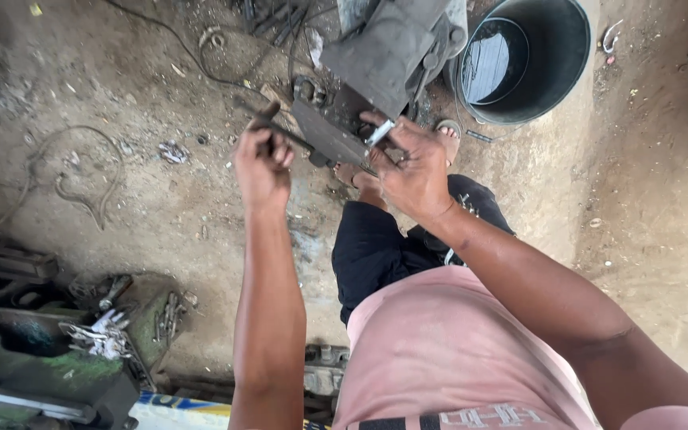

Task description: The person uses a metal file to smooth a cylindrical metal part, then walks to a grinding machine to further refine the part's surface. They inspect the part and use a pipe wrench to adjust a component on the machinery.

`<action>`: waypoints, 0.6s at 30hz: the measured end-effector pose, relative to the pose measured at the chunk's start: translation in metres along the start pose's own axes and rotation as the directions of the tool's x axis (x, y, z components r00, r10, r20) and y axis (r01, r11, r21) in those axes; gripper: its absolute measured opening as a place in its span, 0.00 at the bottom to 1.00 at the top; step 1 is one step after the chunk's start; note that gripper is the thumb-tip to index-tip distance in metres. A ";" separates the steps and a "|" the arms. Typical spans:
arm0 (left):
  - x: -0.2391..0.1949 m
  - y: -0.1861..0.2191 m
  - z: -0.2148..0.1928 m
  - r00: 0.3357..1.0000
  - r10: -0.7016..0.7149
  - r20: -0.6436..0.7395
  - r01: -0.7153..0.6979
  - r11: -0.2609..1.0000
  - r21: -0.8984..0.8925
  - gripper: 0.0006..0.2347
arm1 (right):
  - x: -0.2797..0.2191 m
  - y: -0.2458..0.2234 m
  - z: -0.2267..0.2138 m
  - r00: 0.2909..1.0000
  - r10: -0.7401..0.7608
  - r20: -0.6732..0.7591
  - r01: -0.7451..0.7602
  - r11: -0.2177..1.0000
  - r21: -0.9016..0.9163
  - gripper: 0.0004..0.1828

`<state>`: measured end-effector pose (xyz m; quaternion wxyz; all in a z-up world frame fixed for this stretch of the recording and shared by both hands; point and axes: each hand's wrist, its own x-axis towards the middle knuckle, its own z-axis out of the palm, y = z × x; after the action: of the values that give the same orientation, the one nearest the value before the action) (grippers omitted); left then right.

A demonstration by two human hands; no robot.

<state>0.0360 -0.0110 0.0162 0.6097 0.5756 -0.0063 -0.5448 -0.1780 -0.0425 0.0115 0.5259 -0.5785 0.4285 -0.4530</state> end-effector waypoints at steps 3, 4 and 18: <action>-0.017 0.006 -0.017 0.983 0.125 0.132 -0.144 0.978 0.152 0.10 | -0.003 0.003 0.000 1.000 -0.001 0.002 0.001 0.999 0.035 0.18; -0.025 0.005 -0.024 0.971 0.172 0.167 -0.205 0.957 0.203 0.13 | -0.004 0.005 0.002 1.000 -0.011 -0.009 0.012 0.999 0.035 0.19; -0.083 -0.076 -0.006 0.829 -0.104 0.549 -0.120 0.926 0.357 0.18 | 0.004 -0.001 -0.003 0.999 -0.032 -0.044 0.031 0.999 -0.010 0.24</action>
<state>-0.0435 0.0681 0.0119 0.4612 0.4971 -0.2909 -0.6749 -0.1802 -0.0466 0.0130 0.5064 -0.5773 0.4330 -0.4720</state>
